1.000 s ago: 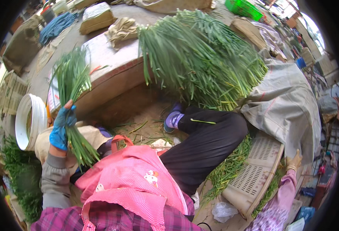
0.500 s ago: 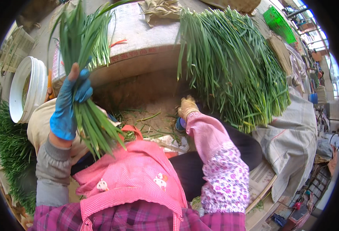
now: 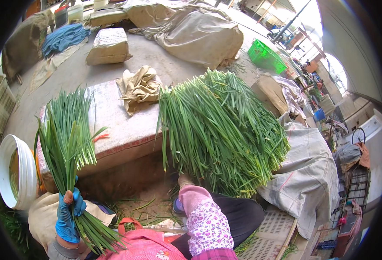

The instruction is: The person gathers green onions, aligns them into bunches, and ties them with red rubber bands. The person repeatedly picks up new bunches, trims or aligns the ends, and secures them with bands, placing the finished bundles on a nearby surface.

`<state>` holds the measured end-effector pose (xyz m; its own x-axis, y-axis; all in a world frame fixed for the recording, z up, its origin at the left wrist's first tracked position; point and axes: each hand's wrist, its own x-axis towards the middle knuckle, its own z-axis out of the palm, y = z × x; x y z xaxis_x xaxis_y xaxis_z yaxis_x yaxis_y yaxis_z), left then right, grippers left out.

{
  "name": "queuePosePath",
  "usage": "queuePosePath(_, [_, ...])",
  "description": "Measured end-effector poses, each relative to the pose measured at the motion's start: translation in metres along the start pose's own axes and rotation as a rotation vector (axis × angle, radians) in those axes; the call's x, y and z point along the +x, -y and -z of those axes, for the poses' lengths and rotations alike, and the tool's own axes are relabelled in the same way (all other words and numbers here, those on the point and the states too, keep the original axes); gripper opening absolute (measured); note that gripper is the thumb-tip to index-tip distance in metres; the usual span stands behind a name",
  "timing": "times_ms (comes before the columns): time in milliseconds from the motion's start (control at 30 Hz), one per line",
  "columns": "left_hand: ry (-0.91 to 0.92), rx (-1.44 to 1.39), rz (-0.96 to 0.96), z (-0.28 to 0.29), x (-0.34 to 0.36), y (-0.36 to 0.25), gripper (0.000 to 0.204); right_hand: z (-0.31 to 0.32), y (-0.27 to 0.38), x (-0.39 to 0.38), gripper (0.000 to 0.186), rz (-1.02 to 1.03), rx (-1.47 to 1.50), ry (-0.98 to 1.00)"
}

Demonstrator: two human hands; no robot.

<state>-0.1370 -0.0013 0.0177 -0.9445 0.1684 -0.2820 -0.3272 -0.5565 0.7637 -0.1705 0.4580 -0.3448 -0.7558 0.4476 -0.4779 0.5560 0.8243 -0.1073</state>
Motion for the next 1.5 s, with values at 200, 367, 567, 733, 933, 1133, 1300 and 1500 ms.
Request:
queuePosePath(200, [0.077, 0.017, -0.006, 0.011, 0.005, 0.006, 0.089, 0.054, 0.07, -0.076, 0.021, 0.715, 0.127, -0.062])
queuePosePath(367, [0.102, 0.022, -0.087, 0.006, 0.001, 0.012, 0.081, 0.14, 0.169, -0.175, 0.075, 1.083, 0.233, 0.196])
queuePosePath(567, [0.111, 0.271, -0.111, 0.01, 0.009, 0.017, 0.049, 0.262, 0.194, -0.243, 0.022, 0.999, 1.228, 0.39])
queuePosePath(733, [0.13, 0.382, -0.023, 0.006, 0.013, 0.034, 0.051, 0.282, 0.177, -0.235, 0.013, 0.844, 1.174, 0.363])
queuePosePath(933, [0.095, 0.425, 0.126, 0.001, 0.01, 0.045, 0.043, 0.257, 0.179, -0.24, 0.016, 0.631, 1.06, 0.609])
queuePosePath(1133, [0.328, 0.354, 0.184, -0.011, 0.012, 0.07, 0.05, 0.233, 0.177, -0.243, 0.025, 0.628, 1.449, 0.706])
queuePosePath(1300, [0.302, 0.214, 0.373, -0.01, 0.01, 0.079, 0.045, 0.218, 0.163, -0.217, 0.022, 0.62, 1.673, 0.629])
queuePosePath(1500, [0.133, 0.165, 0.229, -0.004, 0.018, 0.081, 0.025, 0.223, 0.152, -0.205, 0.038, 0.236, 1.557, 0.431])
